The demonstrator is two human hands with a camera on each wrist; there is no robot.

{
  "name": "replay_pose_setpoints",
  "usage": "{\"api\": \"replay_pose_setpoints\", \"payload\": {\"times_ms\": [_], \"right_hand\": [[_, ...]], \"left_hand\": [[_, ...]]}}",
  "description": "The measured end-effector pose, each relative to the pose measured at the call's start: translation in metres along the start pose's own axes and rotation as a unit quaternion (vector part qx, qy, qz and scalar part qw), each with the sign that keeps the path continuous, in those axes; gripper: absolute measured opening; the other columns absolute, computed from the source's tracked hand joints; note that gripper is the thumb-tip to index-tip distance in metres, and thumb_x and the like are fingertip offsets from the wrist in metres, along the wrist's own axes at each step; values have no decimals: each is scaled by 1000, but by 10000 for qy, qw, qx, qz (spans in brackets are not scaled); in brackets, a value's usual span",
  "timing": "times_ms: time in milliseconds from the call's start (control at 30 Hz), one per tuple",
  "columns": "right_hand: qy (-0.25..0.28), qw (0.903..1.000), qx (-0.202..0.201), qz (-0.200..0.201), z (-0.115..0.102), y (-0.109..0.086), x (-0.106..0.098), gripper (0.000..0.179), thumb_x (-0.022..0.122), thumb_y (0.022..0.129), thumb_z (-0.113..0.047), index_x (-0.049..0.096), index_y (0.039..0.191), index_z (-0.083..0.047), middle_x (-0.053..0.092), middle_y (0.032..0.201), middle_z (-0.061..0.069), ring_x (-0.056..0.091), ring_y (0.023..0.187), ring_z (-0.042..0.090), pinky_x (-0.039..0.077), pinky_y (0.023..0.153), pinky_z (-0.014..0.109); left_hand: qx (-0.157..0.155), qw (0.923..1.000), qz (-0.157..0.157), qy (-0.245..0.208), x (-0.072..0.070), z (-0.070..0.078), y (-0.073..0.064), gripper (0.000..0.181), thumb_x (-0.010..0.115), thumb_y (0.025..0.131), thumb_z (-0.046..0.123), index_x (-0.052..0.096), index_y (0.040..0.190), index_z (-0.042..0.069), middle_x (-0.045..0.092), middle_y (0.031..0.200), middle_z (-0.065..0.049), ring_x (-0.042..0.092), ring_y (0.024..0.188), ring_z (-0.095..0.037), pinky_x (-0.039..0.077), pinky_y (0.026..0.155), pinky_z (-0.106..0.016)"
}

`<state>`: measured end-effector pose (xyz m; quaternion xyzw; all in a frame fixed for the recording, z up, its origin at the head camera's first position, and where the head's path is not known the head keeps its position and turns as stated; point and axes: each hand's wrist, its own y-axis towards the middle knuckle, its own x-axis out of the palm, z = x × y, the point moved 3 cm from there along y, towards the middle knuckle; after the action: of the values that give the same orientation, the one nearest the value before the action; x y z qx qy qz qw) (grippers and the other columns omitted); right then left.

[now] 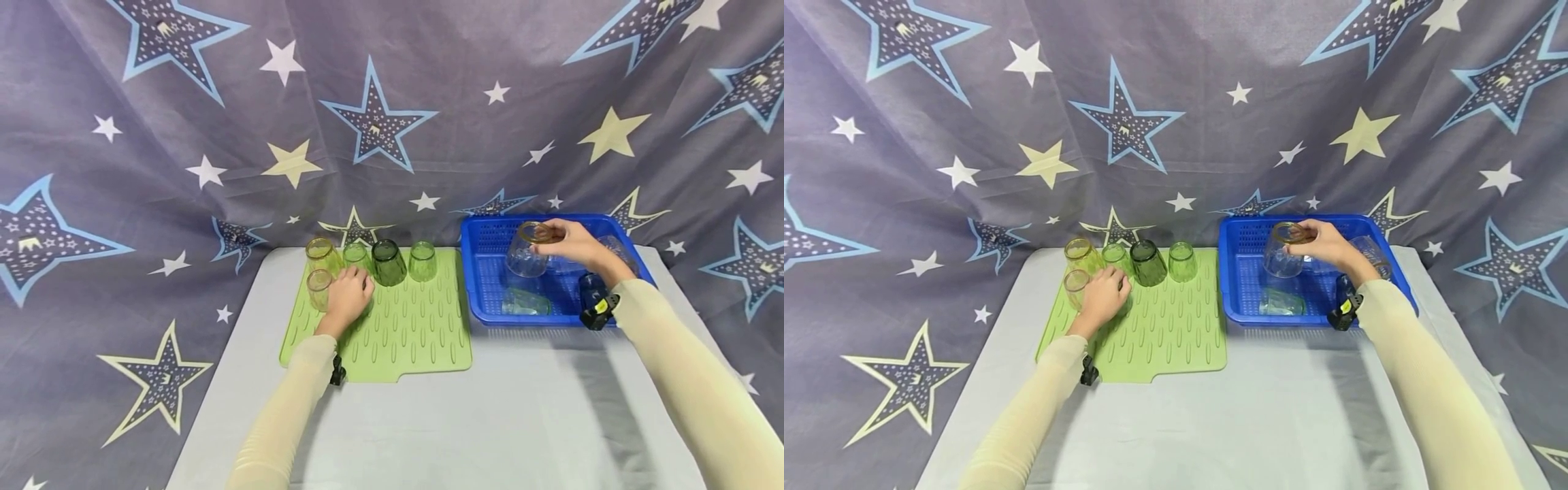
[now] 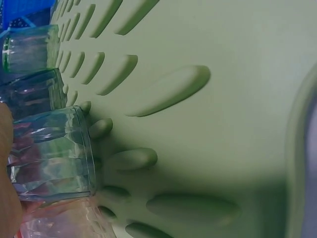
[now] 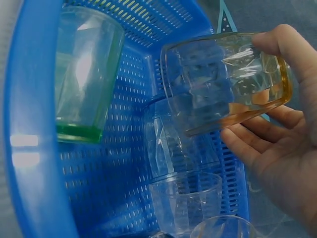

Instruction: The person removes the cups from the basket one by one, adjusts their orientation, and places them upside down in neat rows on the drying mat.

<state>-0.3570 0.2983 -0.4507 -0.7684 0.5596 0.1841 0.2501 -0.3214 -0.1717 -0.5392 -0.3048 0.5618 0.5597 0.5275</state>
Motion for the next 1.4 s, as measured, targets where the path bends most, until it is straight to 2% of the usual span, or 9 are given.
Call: {"api": "replay_pose_setpoints", "payload": {"times_ms": [33, 133, 267, 367, 567, 667, 800, 1133, 1400], "right_hand": [[12, 10000, -21, 22, -1, -1, 0, 69, 72, 95, -32, 43, 148, 1, 51, 143, 25, 53, 127, 37, 44, 109, 61], [19, 9999, -74, 109, -3, -5, 1, 68, 71, 95, -34, 44, 147, 0, 53, 140, 24, 59, 117, 26, 45, 107, 60], [-1, 9997, -120, 214, -5, -8, 0, 66, 69, 96, -34, 44, 148, -1, 54, 140, 23, 57, 108, 11, 47, 106, 58], [11, 9994, -175, 292, -8, -12, -1, 66, 67, 98, -35, 43, 149, -1, 52, 143, 23, 56, 107, 6, 48, 106, 54], [92, 9981, -307, 531, -13, -22, -4, 62, 66, 99, -33, 45, 149, -3, 56, 140, 17, 56, 98, -10, 53, 91, 23], [220, 9969, -343, 678, -16, -26, -4, 63, 67, 98, -33, 45, 149, -3, 61, 129, 5, 57, 98, -10, 51, 83, 13], [377, 9950, -438, 818, -21, -31, -3, 64, 67, 98, -33, 44, 151, -5, 60, 119, -9, 58, 98, -11, 51, 81, 11], [756, 9853, -1231, 909, -45, -44, 11, 57, 71, 96, -20, 50, 145, -2, 63, 112, -18, 63, 101, -1, 54, 79, 14], [946, 9791, -1639, 746, -56, -53, 27, 51, 71, 95, -12, 54, 141, -2, 65, 112, -16, 64, 102, 3, 57, 77, 19]], "left_hand": [[1, 10000, -6, 6, 1, 0, 0, 31, 50, 103, 24, 72, 113, 5, 68, 112, -16, 63, 98, -35, 59, 73, -48], [-18, 10000, -17, -4, 3, -2, -1, 32, 48, 103, 25, 72, 113, 6, 67, 112, -16, 63, 100, -34, 59, 75, -48], [-70, 10000, -47, -33, 4, -2, -1, 32, 47, 103, 25, 72, 112, 7, 67, 111, -15, 63, 100, -34, 58, 76, -48], [-86, 9999, -62, -22, 4, -3, 0, 32, 47, 104, 26, 72, 112, 7, 67, 110, -14, 63, 99, -34, 58, 76, -48], [-51, 10000, -12, -50, 7, -2, 1, 33, 46, 104, 26, 72, 112, 7, 66, 108, -14, 62, 97, -33, 58, 75, -47], [-21, 10000, 34, -43, 7, -2, 1, 33, 45, 104, 26, 72, 111, 8, 66, 107, -14, 62, 96, -32, 58, 74, -47], [-6, 10000, 55, -51, 5, -1, 0, 32, 46, 103, 25, 72, 112, 8, 66, 108, -13, 62, 97, -32, 58, 73, -46], [7, 9998, 211, 27, 2, -2, -2, 29, 51, 102, 24, 73, 111, 7, 68, 108, -14, 63, 96, -32, 59, 74, -46], [22, 9999, 144, 5, 5, -2, -3, 29, 50, 103, 23, 73, 110, 7, 67, 108, -14, 63, 97, -33, 58, 77, -47]]}}
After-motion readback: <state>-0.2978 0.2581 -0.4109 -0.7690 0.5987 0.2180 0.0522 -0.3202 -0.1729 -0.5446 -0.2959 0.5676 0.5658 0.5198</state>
